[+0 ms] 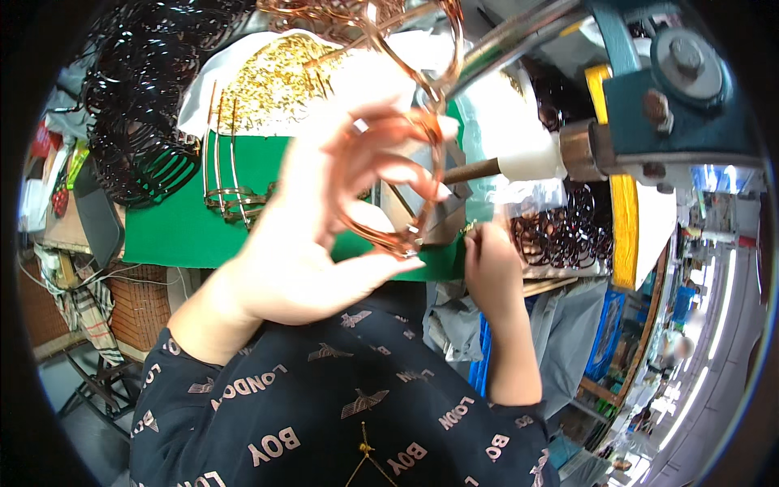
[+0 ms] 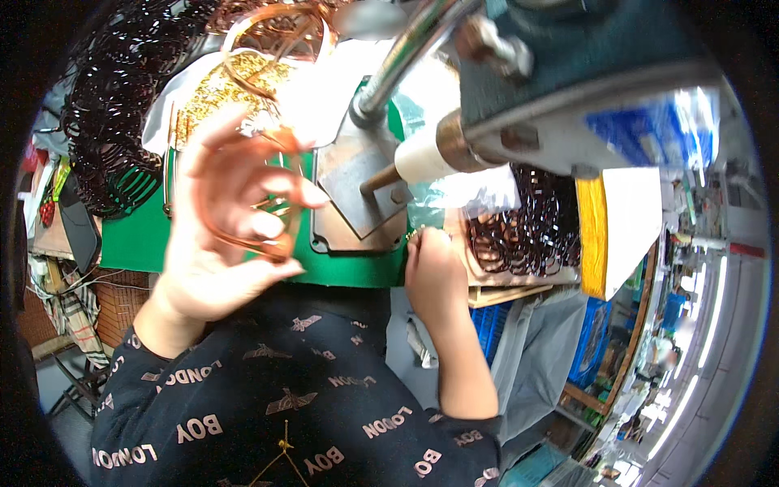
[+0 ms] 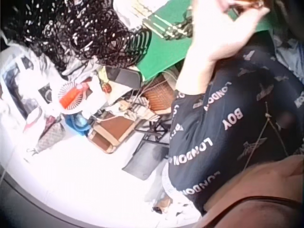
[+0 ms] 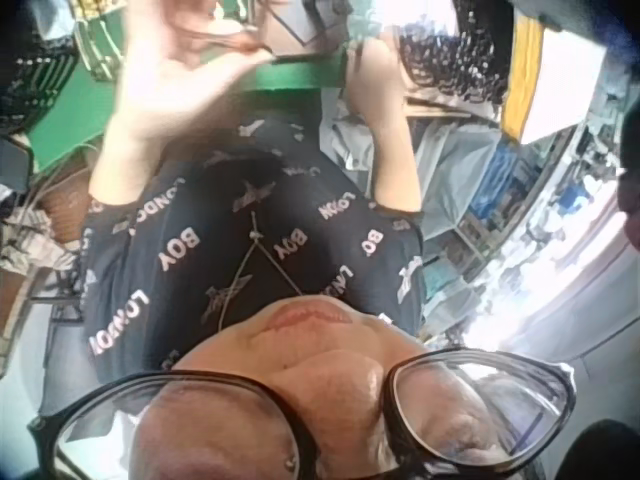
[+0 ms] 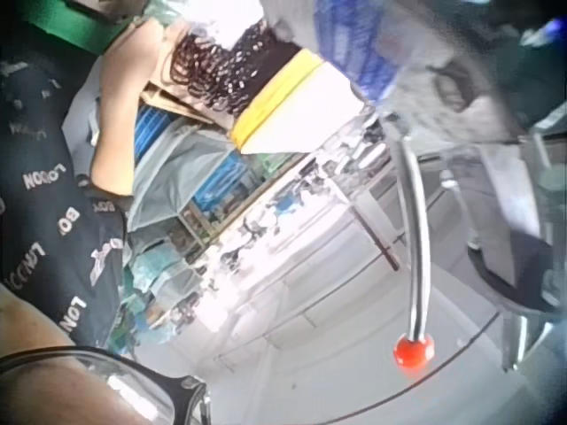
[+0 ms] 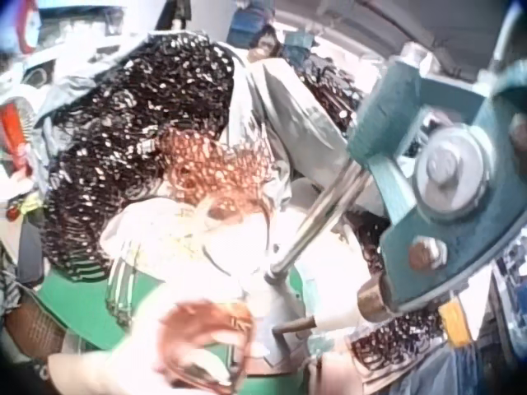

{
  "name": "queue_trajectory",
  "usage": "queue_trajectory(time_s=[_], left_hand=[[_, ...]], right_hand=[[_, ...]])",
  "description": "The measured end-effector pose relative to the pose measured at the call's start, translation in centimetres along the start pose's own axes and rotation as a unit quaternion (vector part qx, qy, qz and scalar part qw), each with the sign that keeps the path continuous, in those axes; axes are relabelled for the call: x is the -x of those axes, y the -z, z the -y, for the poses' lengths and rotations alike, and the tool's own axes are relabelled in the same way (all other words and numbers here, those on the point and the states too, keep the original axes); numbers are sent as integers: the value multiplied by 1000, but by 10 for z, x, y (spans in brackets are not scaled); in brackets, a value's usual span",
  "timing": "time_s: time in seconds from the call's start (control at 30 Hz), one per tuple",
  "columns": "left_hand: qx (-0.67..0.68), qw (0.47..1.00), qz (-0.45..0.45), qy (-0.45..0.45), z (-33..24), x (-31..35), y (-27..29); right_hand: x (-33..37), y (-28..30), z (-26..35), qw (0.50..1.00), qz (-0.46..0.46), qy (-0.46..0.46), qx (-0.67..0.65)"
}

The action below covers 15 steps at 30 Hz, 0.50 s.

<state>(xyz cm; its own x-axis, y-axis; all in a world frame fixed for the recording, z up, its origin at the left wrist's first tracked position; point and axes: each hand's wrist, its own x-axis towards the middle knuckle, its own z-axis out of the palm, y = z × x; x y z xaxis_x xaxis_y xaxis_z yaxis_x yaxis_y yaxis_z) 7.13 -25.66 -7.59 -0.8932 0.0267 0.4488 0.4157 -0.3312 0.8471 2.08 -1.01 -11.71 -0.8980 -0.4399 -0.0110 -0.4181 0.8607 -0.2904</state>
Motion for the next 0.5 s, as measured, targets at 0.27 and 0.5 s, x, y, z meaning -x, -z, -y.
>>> queue_trajectory(time_s=[0.27, 0.5], left_hand=[[-91, 991, -2, -100, 21, 3, -22], [-178, 971, -24, -159, 26, 1, -25]], right_hand=[[4, 67, 102, 906, -109, 73, -403], [-1, 64, 109, 919, -162, 77, -352]])
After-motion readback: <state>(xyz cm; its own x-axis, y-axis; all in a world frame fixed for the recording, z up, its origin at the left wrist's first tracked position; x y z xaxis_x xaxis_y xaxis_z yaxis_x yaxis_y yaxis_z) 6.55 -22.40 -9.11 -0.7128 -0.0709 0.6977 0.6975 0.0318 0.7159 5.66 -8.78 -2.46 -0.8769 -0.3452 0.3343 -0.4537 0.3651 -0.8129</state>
